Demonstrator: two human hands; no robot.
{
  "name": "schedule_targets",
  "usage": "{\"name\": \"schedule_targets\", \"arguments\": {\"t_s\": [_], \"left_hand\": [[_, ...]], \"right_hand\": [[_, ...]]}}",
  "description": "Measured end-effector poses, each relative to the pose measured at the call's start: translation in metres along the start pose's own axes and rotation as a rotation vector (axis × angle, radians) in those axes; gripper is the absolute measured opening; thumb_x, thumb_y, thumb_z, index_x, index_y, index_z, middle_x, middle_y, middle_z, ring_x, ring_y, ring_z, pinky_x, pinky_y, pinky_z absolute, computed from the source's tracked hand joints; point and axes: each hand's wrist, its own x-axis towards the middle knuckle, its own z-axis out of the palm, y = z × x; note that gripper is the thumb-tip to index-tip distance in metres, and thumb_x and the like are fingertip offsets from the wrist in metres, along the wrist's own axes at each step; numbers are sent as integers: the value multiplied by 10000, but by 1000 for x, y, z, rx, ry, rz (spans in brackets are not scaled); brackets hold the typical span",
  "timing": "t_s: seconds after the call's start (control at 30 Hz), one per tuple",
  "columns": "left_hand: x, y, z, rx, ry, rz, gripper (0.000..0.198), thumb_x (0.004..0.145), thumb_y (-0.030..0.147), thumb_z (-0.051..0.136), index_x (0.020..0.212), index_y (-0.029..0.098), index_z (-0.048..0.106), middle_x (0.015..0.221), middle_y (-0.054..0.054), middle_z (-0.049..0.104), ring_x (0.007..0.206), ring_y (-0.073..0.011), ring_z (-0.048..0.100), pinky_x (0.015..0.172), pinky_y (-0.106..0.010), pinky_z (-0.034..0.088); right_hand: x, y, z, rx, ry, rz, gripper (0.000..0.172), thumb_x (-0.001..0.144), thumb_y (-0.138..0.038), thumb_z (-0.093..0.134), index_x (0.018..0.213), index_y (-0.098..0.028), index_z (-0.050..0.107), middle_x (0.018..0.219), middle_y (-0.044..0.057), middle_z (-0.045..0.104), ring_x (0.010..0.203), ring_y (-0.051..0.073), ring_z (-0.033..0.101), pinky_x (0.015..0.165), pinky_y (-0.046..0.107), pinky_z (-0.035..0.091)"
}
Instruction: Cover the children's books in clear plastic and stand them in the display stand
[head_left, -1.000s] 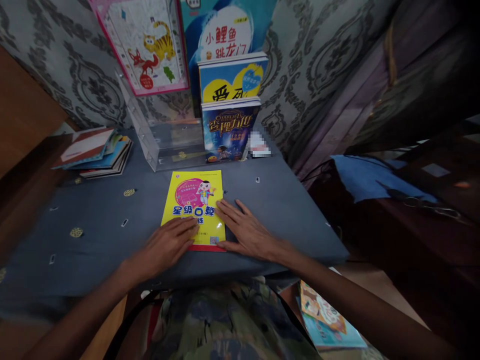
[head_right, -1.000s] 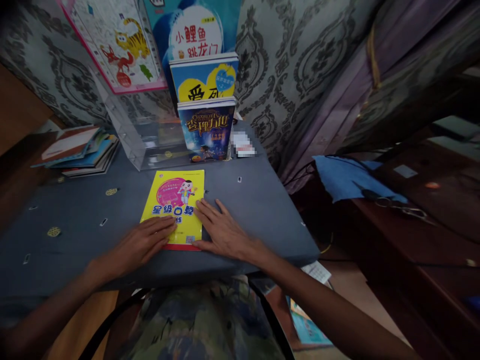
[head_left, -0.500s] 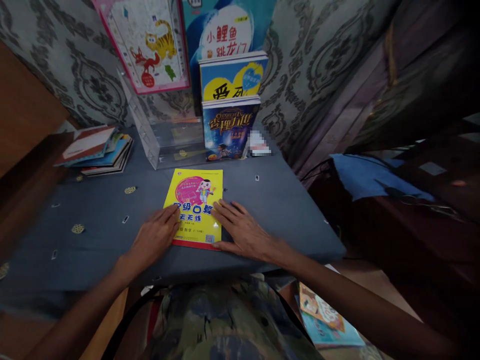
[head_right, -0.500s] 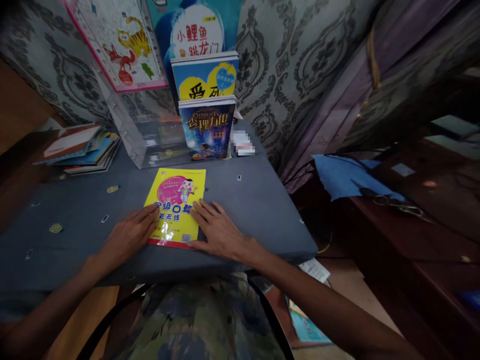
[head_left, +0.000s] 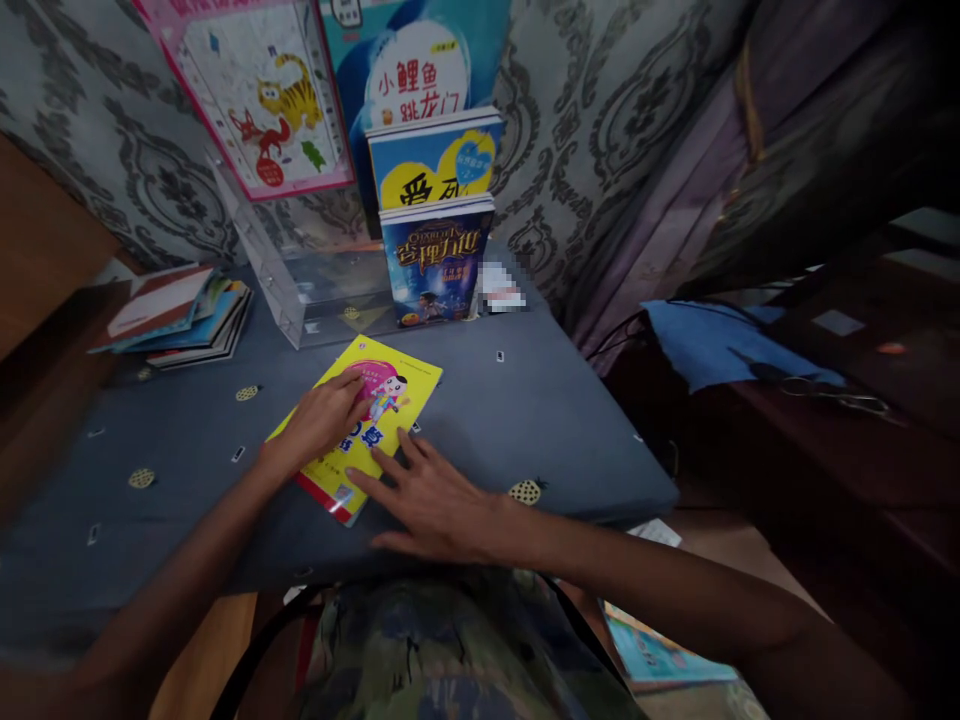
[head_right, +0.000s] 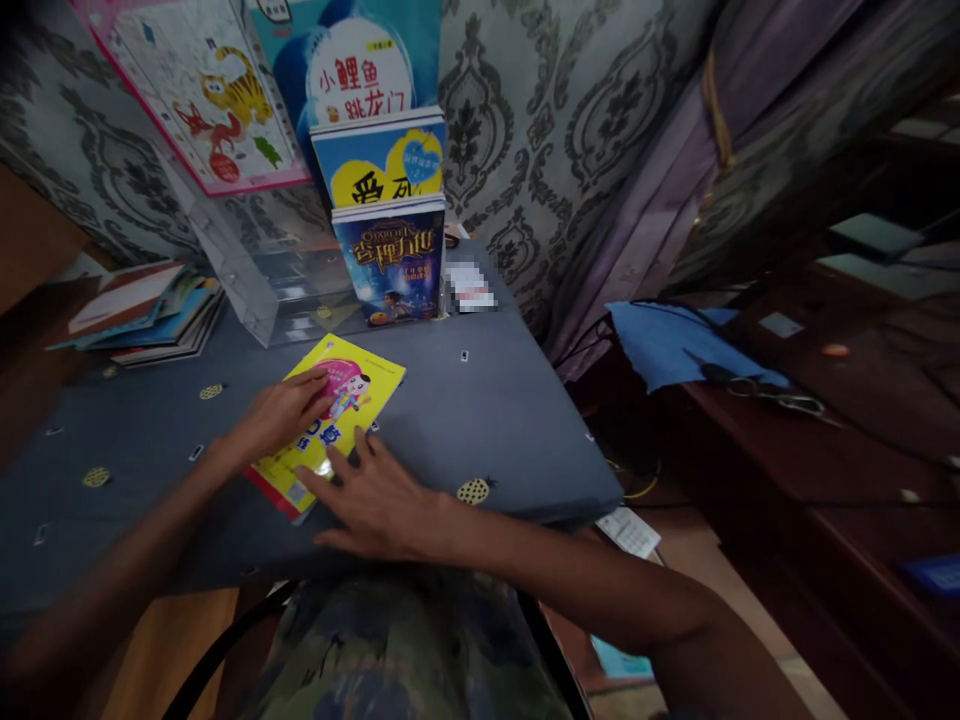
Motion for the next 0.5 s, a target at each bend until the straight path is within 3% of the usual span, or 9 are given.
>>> {"name": "schedule_targets", "arguments": {"t_s": [0.17,0.3,0.37,0.5], "left_hand": [[10,23,6,20,55,175,422,1001,483,459,1215,153,613,1301,-148,642,1249,-292,586,1056,-440,491],[13,49,8,56,47,162,414,976,452,529,1226,127,587,1282,-177,631,1231,-323,574,1027,-461,491],[14,60,4,88,-14,133,356,949,338,581,1215,102,586,1303,-197,611,1242,-338,556,1005,-455,500],[17,75,-6,147,-113,51,316,907,258,631,1184,107,604,1286,-185,612,1214,-328,561,940,-425,525]], "right_hand": [[8,0,-9,23,-15,-103,565,918,-483,655,1364,-150,560,1320,197,628,1206,403,578,984,564,479],[8,25,-18,244,-15,-171,285,955,-331,629,1173,-153,673,1156,125,730,1101,274,656,985,431,497],[7,45,-17,469,53,-156,197,978,-279,575,1055,-165,715,1040,70,767,993,207,694,925,345,522],[8,88,-11,886,341,106,323,981,-324,506,802,-147,709,759,31,743,727,161,701,700,270,546]]}}
